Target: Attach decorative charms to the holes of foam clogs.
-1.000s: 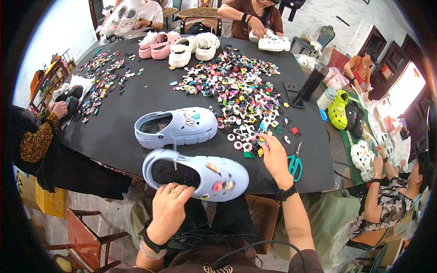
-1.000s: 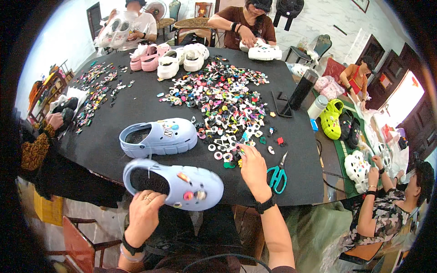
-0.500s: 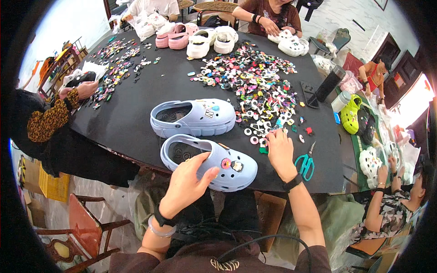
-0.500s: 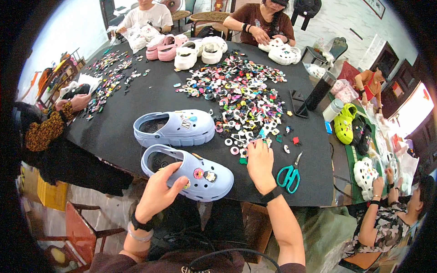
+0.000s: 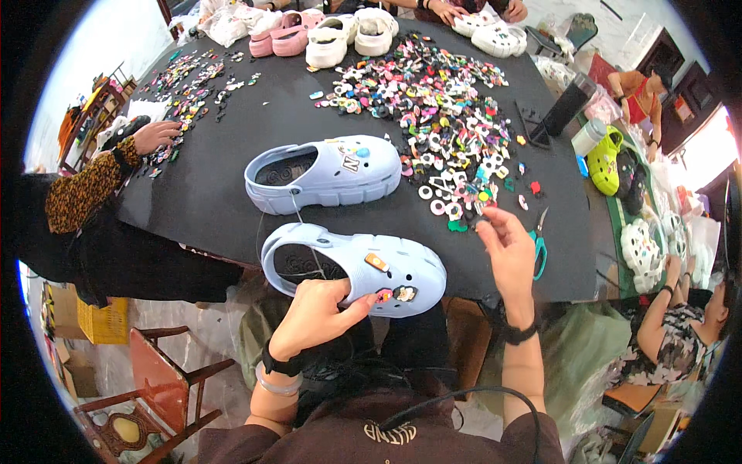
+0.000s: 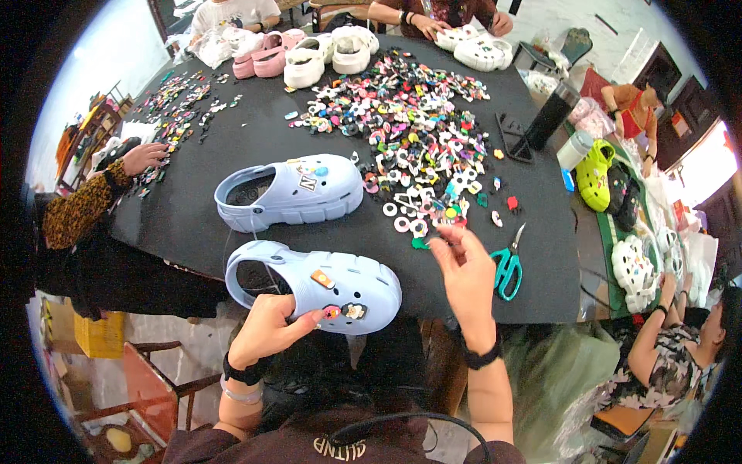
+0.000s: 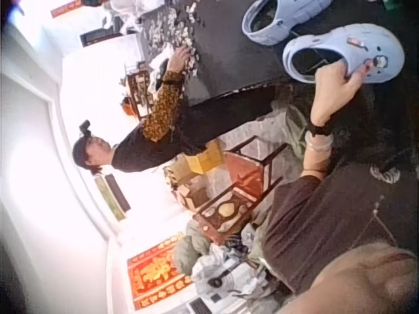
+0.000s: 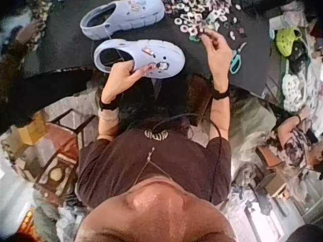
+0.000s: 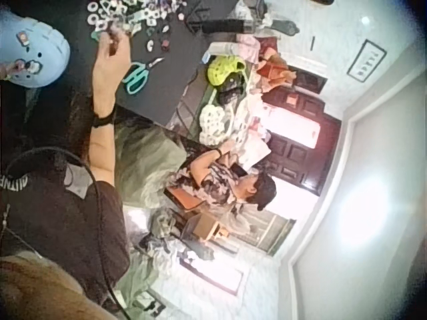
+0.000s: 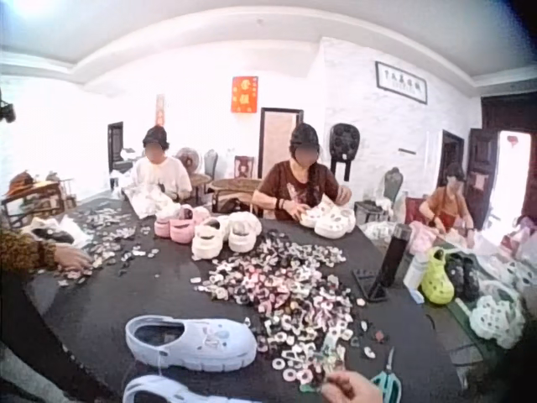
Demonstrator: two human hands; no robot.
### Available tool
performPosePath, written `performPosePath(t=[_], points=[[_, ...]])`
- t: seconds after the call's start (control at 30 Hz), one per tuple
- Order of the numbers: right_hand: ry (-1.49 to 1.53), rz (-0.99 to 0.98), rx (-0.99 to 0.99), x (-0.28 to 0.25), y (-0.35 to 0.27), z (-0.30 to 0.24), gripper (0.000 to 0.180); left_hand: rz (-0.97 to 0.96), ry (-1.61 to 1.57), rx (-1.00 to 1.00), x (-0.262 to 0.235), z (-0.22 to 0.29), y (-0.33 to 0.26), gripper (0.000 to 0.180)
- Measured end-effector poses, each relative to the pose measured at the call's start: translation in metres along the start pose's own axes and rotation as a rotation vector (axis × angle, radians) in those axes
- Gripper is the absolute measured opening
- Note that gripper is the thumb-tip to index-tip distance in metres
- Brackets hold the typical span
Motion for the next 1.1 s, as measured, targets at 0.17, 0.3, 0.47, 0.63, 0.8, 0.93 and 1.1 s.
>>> performPosePath(t=[0.17, 0.3, 0.47, 0.63, 0.8, 0.93, 1.1], points=[[0.47, -0.157, 0.121, 0.032, -0.067, -0.022, 0.023, -0.07, -0.197, 0.062, 0.009, 0.005, -0.003, 0.024], [0.486, -0.094, 0.09, 0.035, -0.092, -0.025, 0.023, -0.047, -0.367, 0.104, 0.013, 0.001, -0.001, 0.026], [0.477, 0.004, 0.098, 0.032, -0.116, -0.023, 0.03, 0.081, -0.224, 0.112, 0.01, 0.012, 0.006, 0.027], [0.105, 0.01, -0.049, 0.033, -0.114, -0.039, 0.027, 0.134, -0.151, 0.005, 0.0, 0.004, 0.024, 0.033], [-0.07, 0.19, -0.399, 0.044, -0.11, -0.07, 0.034, 0.052, -0.253, -0.137, 0.001, 0.004, 0.032, 0.029], [-0.217, 0.248, -0.494, 0.057, -0.109, -0.08, 0.032, 0.009, -0.292, -0.114, 0.001, 0.008, 0.034, 0.026], [-0.245, 0.242, -0.49, 0.069, -0.113, -0.078, 0.034, -0.039, -0.256, -0.069, 0.004, 0.001, 0.036, 0.03]])
Point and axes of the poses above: each hand's wrist, its own y-axis towards the middle knuckle, its own x-axis out of the palm, z = x × y, the point moved 8 cm from there along y, towards the middle knuckle, and after that the axes turned 13 degrees about -y, right-handed, at the moved point
